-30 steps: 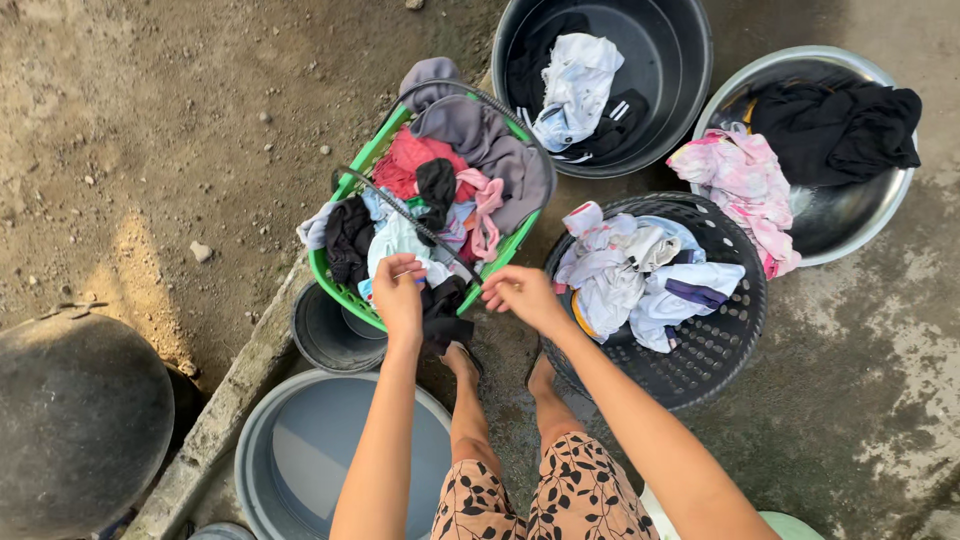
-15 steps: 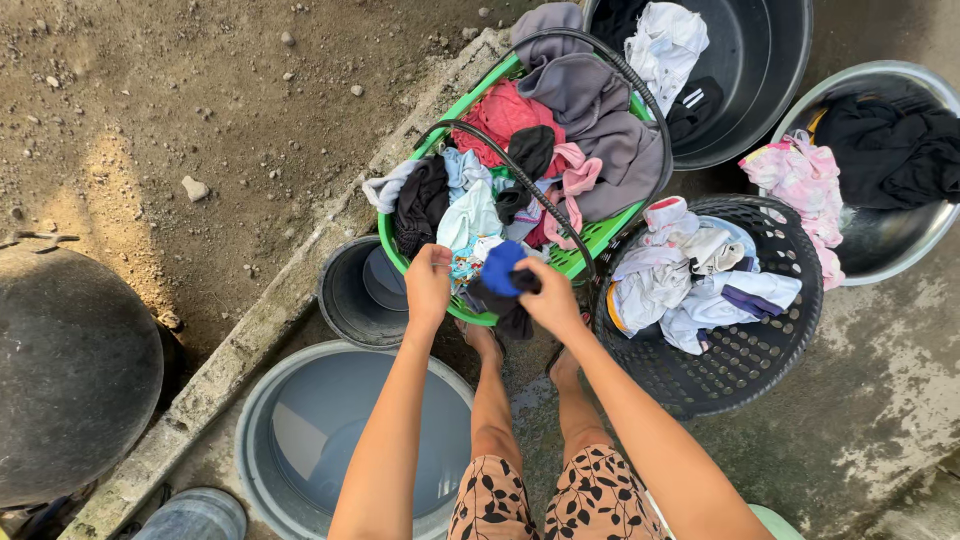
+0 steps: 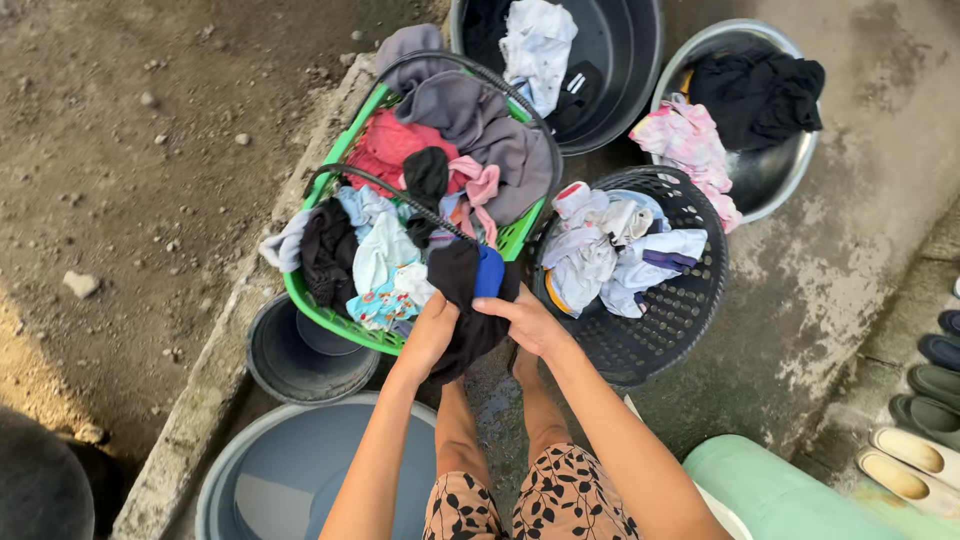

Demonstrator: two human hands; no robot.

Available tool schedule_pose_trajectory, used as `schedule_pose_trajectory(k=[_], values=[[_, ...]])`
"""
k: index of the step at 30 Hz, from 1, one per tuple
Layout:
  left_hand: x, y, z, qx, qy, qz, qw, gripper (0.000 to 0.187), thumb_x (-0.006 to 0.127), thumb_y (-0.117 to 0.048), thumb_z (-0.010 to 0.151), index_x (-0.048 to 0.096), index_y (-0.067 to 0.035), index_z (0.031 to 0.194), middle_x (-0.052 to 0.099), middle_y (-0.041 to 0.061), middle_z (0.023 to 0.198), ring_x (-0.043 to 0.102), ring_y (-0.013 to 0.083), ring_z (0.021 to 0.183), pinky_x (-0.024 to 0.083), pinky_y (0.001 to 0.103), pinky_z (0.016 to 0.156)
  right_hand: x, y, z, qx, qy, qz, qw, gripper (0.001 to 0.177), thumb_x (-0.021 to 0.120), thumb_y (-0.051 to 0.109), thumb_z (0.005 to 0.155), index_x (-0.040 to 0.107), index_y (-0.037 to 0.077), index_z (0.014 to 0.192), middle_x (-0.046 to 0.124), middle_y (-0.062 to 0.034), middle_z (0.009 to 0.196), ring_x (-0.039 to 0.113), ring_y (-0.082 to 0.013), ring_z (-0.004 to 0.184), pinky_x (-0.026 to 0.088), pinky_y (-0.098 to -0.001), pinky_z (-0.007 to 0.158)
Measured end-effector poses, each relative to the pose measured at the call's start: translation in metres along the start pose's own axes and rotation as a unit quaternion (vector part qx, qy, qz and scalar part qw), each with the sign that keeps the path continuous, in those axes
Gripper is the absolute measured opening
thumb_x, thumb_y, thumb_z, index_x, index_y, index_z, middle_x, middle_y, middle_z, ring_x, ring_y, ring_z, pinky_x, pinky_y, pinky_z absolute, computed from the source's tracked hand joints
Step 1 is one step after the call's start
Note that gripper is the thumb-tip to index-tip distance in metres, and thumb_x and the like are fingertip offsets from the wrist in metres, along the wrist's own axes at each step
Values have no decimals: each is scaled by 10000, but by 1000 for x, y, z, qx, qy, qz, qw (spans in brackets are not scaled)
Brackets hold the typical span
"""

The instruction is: The person sorts items of clothing from a large pile into different plastic baskets and basins by hand.

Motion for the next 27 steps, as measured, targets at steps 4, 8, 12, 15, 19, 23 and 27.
schedule_pose_trajectory(k=[4, 8, 12, 15, 19, 23, 27], values=[[57, -46, -2, 26, 85, 160, 983, 350, 586, -274, 1035, 617, -53, 1304, 707, 96, 1225, 669, 199, 1092, 501, 321, 999, -81, 23, -19, -11, 25, 253, 967, 560, 687, 74, 834, 538, -37, 1363, 673, -133, 1307, 645, -283, 1203, 465, -448, 1095], [104, -94, 17, 49, 112, 103, 987, 366, 571, -239, 1015, 592, -80, 1344, 688, 69, 1287, 666, 165, 1047, 500, 305, 966, -182, 47, -25, -35, -165, 295, 940, 441, 685, 157, 856, 625, 5, 1265, 692, -135, 1256, 656, -303, 1155, 487, -469, 1051], [126, -96, 30, 32, 93, 124, 987, 355, 571, -210, 1008, 601, -93, 1342, 693, 62, 1288, 672, 175, 1056, 494, 303, 967, -244, 71, -38, -80, -221, 339, 911, 440, 702, 178, 886, 611, 19, 1287, 685, -117, 1313, 655, -282, 1215, 492, -452, 1080], [141, -89, 35, 30, 111, 113, 987, 366, 561, -180, 990, 599, -99, 1345, 686, 70, 1293, 671, 172, 1070, 503, 305, 961, -276, 73, -42, -93, -220, 360, 902, 498, 741, 179, 854, 597, 55, 1313, 667, -109, 1347, 651, -272, 1245, 496, -463, 1095], [165, -72, 37, -33, 110, 126, 985, 359, 548, -189, 975, 611, -126, 1323, 686, 49, 1280, 652, 150, 1032, 507, 309, 851, -317, 63, -51, -92, -245, 376, 889, 532, 780, 233, 861, 593, 85, 1337, 646, -97, 1387, 642, -269, 1263, 488, -482, 1098], [190, -68, 42, -45, 113, 134, 984, 349, 540, -192, 976, 615, -129, 1311, 699, 41, 1251, 656, 144, 1019, 509, 304, 838, -376, 69, -78, -68, -373, 284, 880, 499, 752, 281, 871, 599, 131, 1322, 648, -49, 1343, 624, -233, 1200, 462, -524, 990], [205, -61, 50, -40, 108, 140, 983, 337, 549, -178, 984, 619, -111, 1307, 708, 55, 1186, 651, 148, 1016, 506, 298, 839, -448, 124, -100, -180, -426, 138, 876, 391, 792, 224, 835, 655, 139, 1191, 713, -14, 1137, 718, -187, 987, 607, -390, 765]])
Point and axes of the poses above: each hand's wrist, its own z-axis towards the middle knuckle, its own x-axis out of the palm, y = z × x, the point moved 9 cm from there along z, towards the middle knuckle
